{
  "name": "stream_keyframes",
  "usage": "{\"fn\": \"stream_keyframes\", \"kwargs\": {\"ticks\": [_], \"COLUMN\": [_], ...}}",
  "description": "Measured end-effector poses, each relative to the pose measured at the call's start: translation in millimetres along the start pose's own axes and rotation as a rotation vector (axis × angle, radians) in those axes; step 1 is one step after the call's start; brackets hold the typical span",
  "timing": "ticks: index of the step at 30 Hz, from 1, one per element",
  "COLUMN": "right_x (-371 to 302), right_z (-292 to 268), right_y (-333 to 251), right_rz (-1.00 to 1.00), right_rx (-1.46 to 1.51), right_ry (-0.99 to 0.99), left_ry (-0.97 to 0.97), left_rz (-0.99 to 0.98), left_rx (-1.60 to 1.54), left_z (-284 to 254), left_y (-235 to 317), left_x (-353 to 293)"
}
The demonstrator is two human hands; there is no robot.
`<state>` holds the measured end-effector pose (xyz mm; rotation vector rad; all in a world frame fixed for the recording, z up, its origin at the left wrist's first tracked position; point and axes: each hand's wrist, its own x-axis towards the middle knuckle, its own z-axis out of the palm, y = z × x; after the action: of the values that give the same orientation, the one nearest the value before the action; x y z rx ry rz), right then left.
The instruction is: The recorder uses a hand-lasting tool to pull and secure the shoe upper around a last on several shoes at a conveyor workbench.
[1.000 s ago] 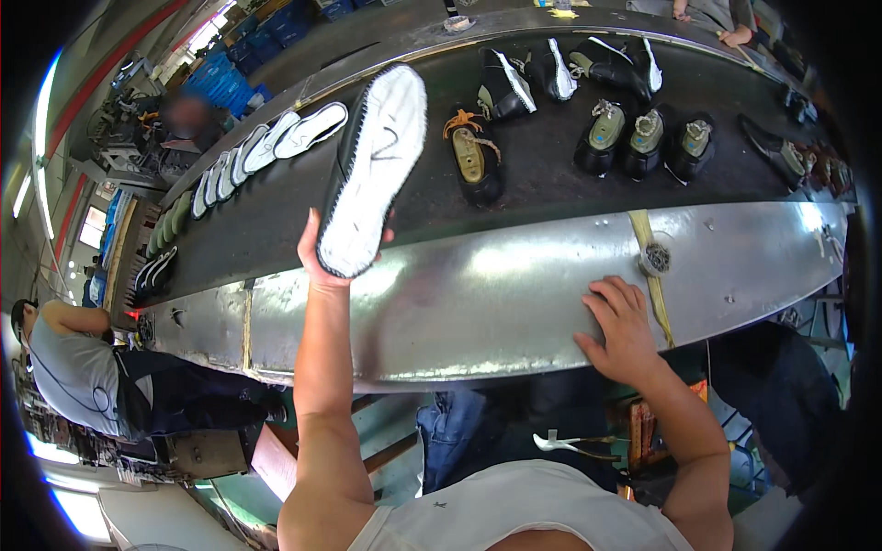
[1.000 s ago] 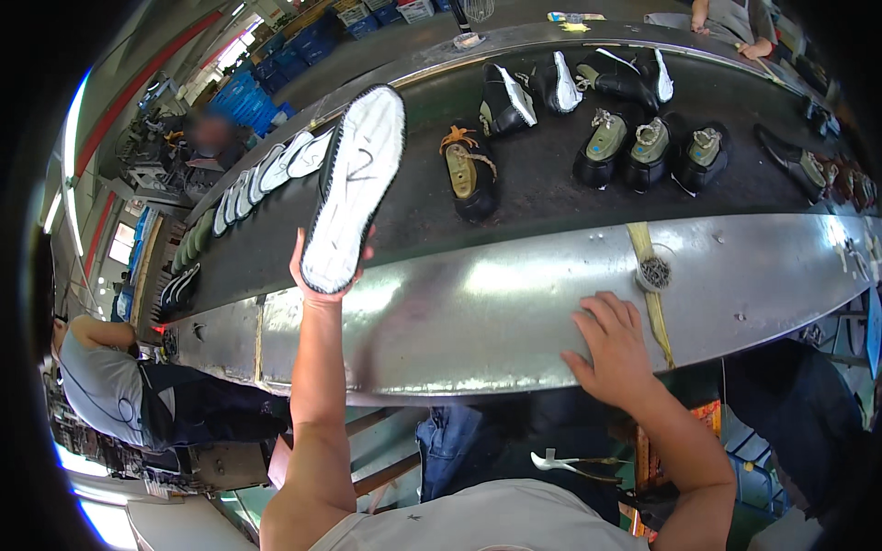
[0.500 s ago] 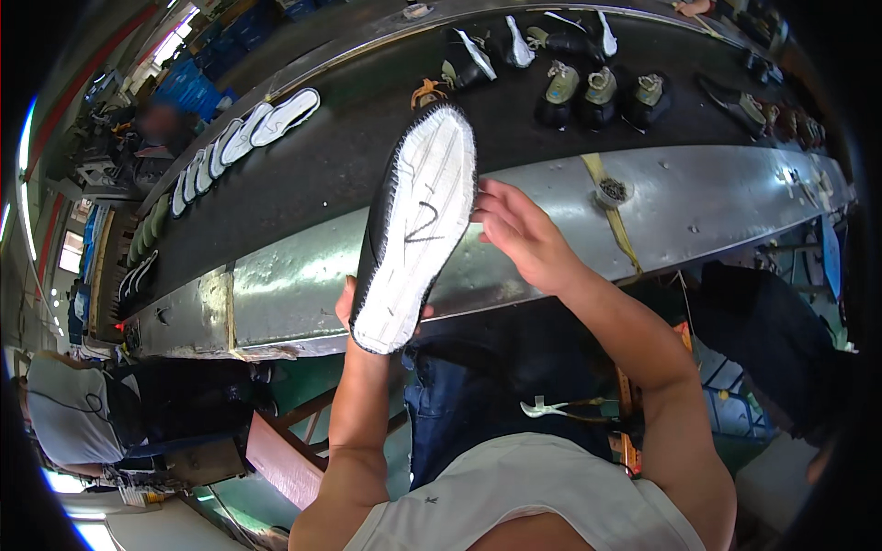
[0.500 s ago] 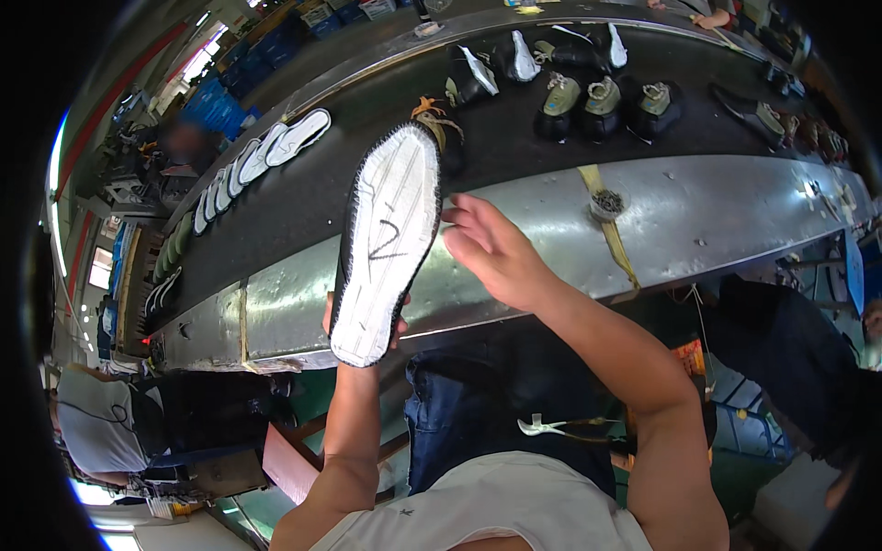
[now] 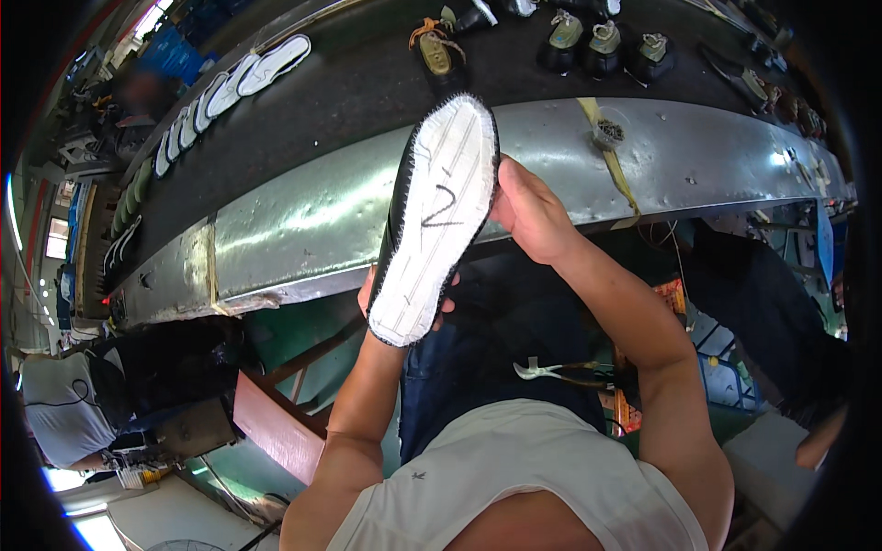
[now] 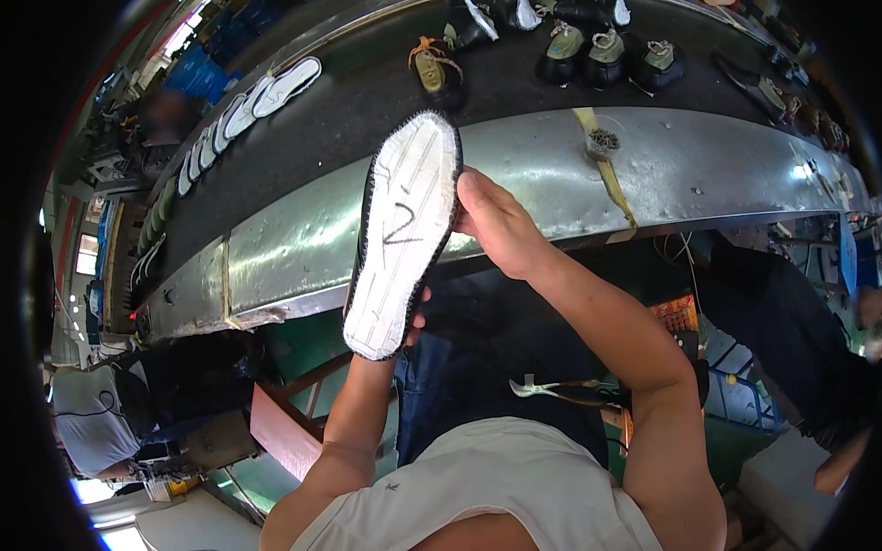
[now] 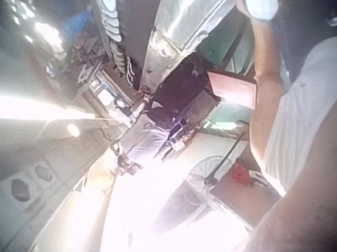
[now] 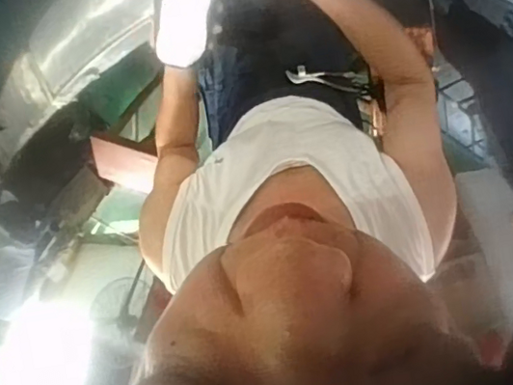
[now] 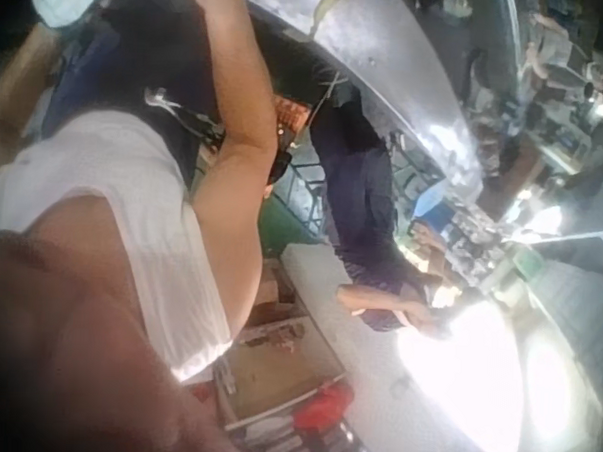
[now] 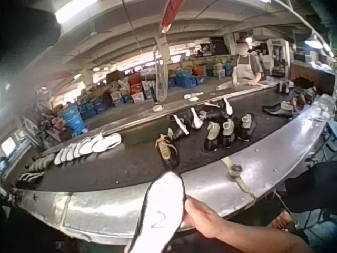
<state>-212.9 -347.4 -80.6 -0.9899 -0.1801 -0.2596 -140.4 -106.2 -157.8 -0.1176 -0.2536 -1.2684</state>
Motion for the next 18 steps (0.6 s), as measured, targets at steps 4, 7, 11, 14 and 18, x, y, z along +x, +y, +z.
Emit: {"fn": "stream_keyframes", "kwargs": {"ticks": [4,7,11,14,18], "right_x": [-11,-18,-24,-26,-27], "right_z": [19,5,7,25,26], "right_y": [8,14,6,5,14], "right_rz": [-0.003,0.004,0.101,-0.034,-0.015], "right_rx": [0.071,-0.049,-0.199,-0.351,-0.428], "right_ry": [0.022,0.015,0.014,0.082,0.122], "left_ry": [-0.027,-0.006,0.196,0.403,0.493], "left_rz": [-0.016,0.016,0.071,0.126,0.2], "left_rx": [-0.085,-0.039,0.2,0.677,0.867], "left_z": [-9,4,12,27,32], "left_y": [-17,-31,-36,-39,-53], "left_x": [-3,-7,-29,-28,-33]}}
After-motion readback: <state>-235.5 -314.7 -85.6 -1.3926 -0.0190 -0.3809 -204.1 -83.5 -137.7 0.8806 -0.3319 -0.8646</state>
